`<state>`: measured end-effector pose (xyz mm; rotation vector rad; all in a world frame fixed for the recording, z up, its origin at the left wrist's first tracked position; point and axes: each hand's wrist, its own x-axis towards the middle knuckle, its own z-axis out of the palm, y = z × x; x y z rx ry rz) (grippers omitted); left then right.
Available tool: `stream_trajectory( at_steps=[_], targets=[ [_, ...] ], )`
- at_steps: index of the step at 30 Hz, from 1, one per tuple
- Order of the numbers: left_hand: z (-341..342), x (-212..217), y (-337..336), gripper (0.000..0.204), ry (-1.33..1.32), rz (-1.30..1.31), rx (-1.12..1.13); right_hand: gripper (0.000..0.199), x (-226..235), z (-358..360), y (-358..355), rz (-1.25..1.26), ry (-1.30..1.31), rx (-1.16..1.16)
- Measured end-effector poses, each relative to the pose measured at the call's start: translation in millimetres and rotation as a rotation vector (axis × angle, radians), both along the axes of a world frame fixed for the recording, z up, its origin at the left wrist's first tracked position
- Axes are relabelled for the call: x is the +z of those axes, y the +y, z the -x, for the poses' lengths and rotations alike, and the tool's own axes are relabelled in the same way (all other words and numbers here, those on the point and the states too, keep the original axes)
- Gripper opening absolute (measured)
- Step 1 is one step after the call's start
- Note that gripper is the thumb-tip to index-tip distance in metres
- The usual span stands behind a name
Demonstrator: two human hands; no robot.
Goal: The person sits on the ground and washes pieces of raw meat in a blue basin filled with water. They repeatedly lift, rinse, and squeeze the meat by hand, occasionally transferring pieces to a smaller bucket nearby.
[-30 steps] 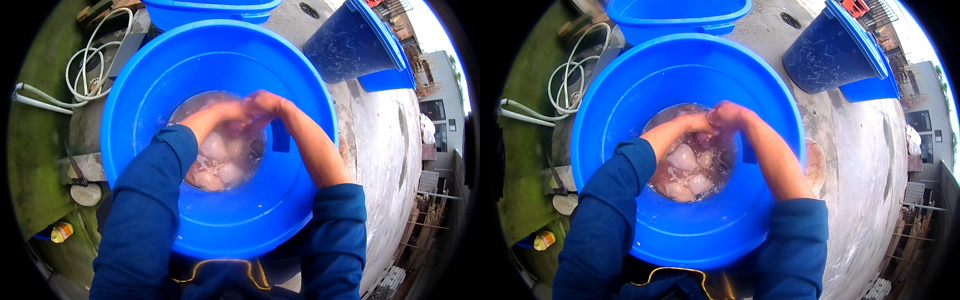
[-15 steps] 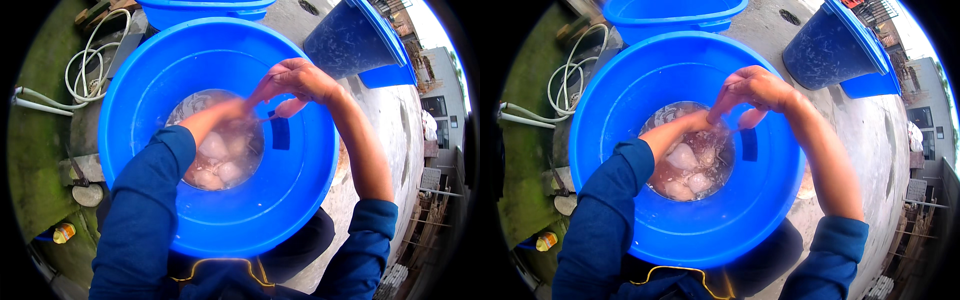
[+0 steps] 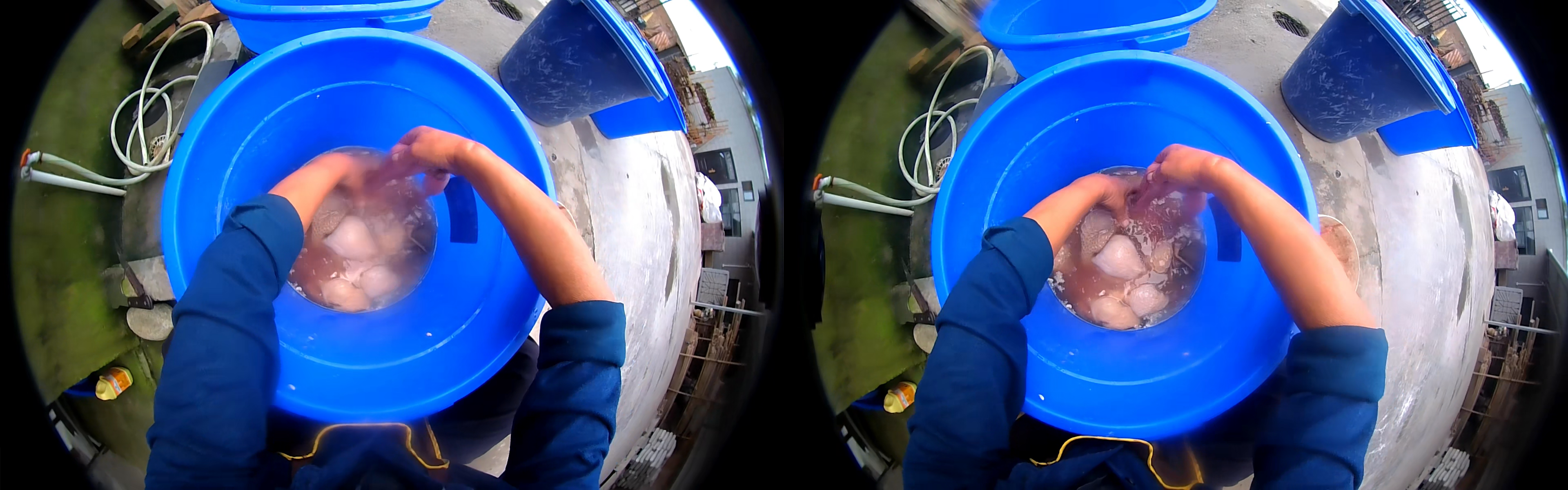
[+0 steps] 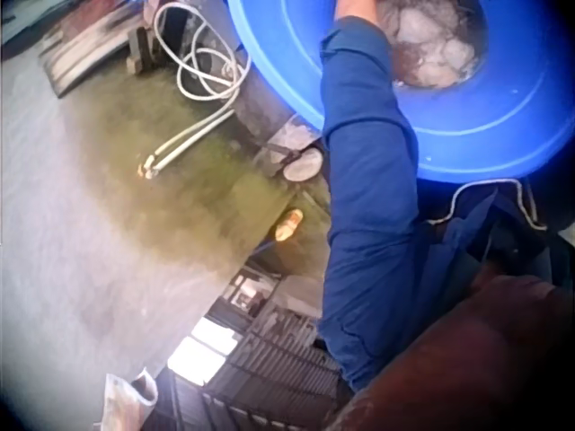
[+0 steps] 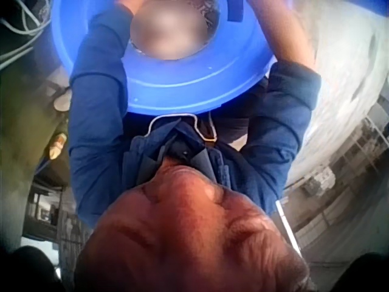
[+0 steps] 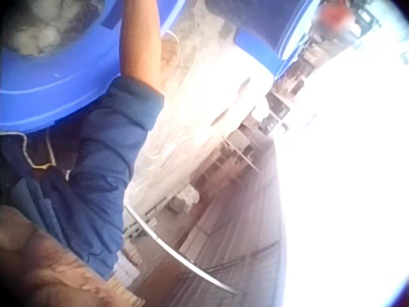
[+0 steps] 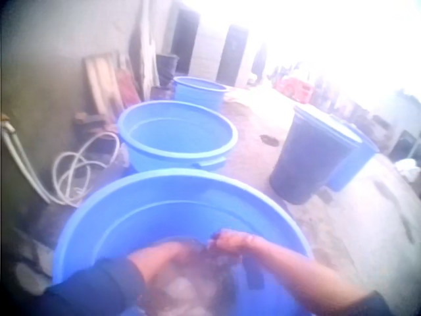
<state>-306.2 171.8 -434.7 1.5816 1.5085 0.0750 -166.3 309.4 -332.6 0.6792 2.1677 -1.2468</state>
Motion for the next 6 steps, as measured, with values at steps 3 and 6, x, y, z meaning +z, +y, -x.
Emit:
stream_trajectory(
  at_steps=[3,6],
  targets=[
    [8.9,-3.8,22.1,0.057,-0.415,0.149,0.291,0.037,-19.7,15.2,-1.9,0.014,0.046,-0.09],
    [20.8,-6.3,41.7,0.041,-0.573,0.131,0.248,0.051,-20.7,19.0,12.3,0.144,0.037,-0.239]
  ],
)
